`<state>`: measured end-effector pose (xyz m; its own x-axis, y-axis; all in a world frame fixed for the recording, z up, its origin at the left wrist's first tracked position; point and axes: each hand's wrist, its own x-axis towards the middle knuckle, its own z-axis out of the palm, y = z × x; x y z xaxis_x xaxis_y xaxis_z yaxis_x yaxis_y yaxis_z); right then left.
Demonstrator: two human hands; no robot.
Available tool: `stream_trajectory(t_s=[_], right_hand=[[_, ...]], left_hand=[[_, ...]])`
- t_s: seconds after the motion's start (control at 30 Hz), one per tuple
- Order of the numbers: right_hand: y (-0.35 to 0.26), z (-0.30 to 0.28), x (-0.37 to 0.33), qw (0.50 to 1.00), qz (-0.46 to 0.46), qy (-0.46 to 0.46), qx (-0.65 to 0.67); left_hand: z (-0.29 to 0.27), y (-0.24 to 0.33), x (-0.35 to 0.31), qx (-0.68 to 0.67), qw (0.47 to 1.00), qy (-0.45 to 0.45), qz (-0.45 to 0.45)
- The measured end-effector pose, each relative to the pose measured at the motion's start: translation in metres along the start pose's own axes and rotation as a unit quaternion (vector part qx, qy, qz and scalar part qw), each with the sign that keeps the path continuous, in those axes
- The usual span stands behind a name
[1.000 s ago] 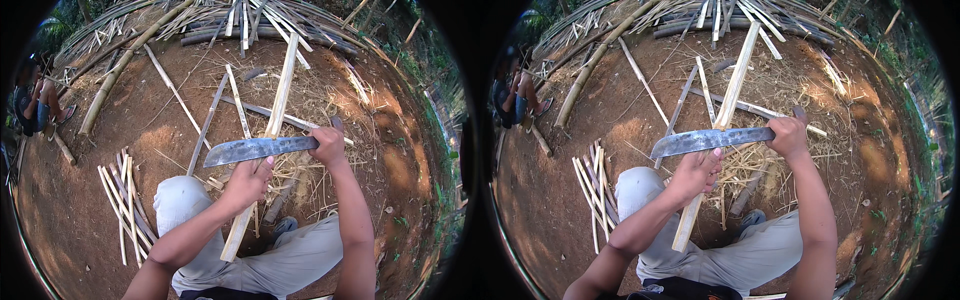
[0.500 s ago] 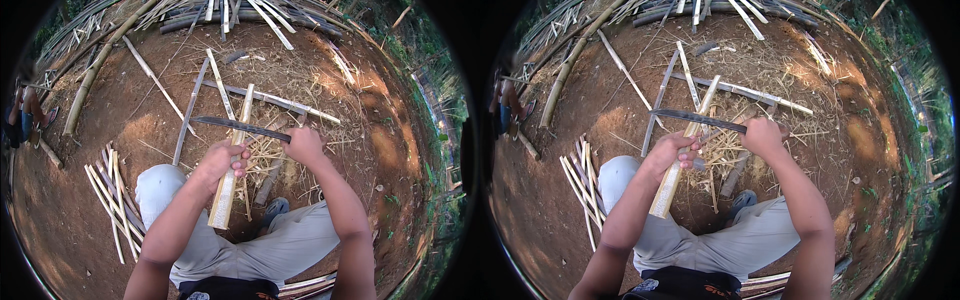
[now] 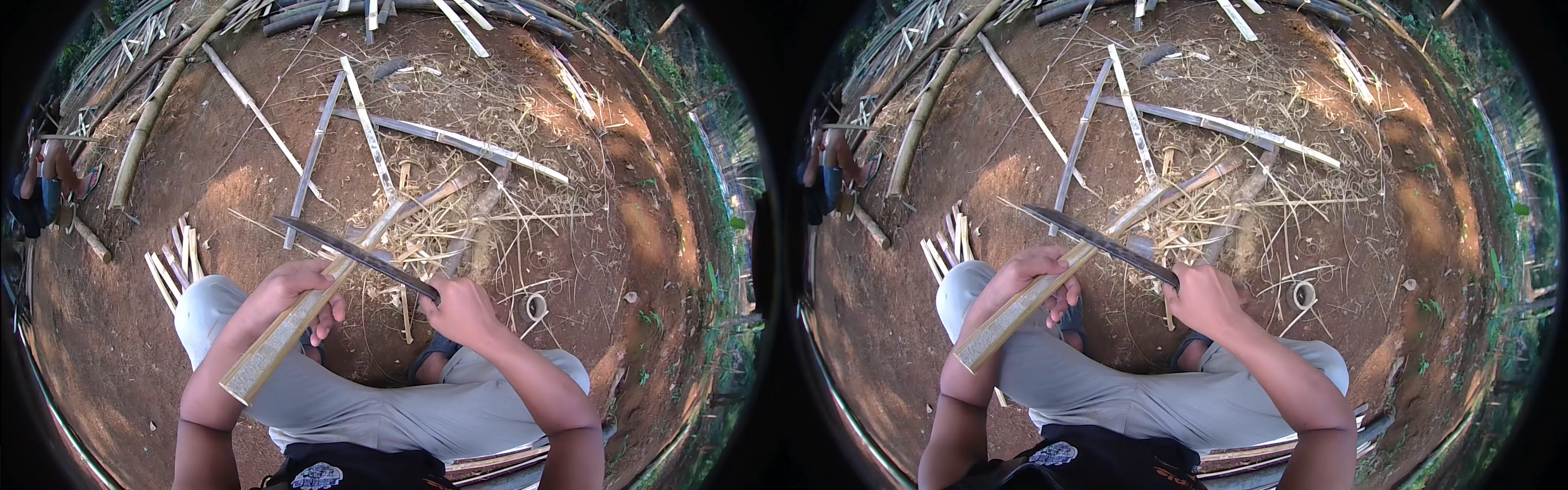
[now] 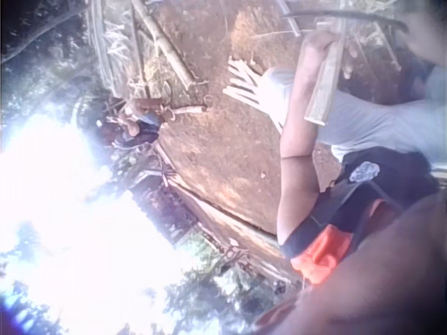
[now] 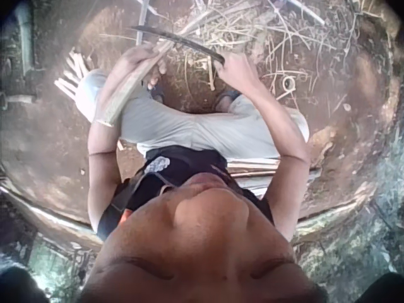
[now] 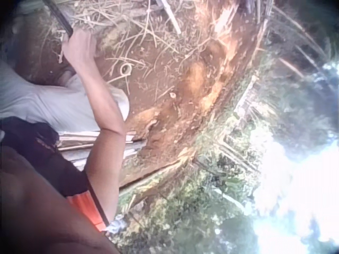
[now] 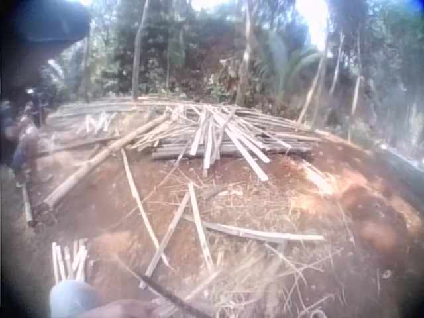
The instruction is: The person sits on the ground and uses a large machete to split long bamboo poles into thin strips. They repeatedly strike the bamboo against a wooden block to drive the blade through the material, then pull the blade out and reposition the bamboo to continue splitting it into smaller sections.
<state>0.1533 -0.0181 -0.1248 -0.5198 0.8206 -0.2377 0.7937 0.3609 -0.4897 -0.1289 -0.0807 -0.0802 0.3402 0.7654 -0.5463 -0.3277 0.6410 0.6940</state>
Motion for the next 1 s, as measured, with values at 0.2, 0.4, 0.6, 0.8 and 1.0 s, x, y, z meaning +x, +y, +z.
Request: stream_trajectory(t_s=[0.2, 0.4, 0.6, 0.8, 1.0], right_hand=[[0.018, 0.009, -0.008, 0.999, 0.025, 0.030, 0.000], [0.022, 0.006, 0.009, 0.999, 0.035, -0.014, 0.036], [0.031, 0.011, -0.006, 0.995, 0.040, -0.006, 0.087], [0.035, 0.029, -0.006, 0.990, 0.045, -0.012, 0.136], [0.037, 0.012, 0.002, 0.986, 0.047, -0.021, 0.159]], left_hand=[[0.028, -0.010, 0.010, -0.014, 0.997, 0.064, 0.035], [0.055, -0.017, -0.007, 0.038, 0.964, 0.166, 0.206], [0.035, -0.034, -0.026, 0.099, 0.836, 0.215, 0.495], [0.078, -0.096, -0.023, -0.095, 0.749, 0.234, 0.613], [0.125, -0.195, 0.018, 0.191, 0.775, 0.330, 0.503]])
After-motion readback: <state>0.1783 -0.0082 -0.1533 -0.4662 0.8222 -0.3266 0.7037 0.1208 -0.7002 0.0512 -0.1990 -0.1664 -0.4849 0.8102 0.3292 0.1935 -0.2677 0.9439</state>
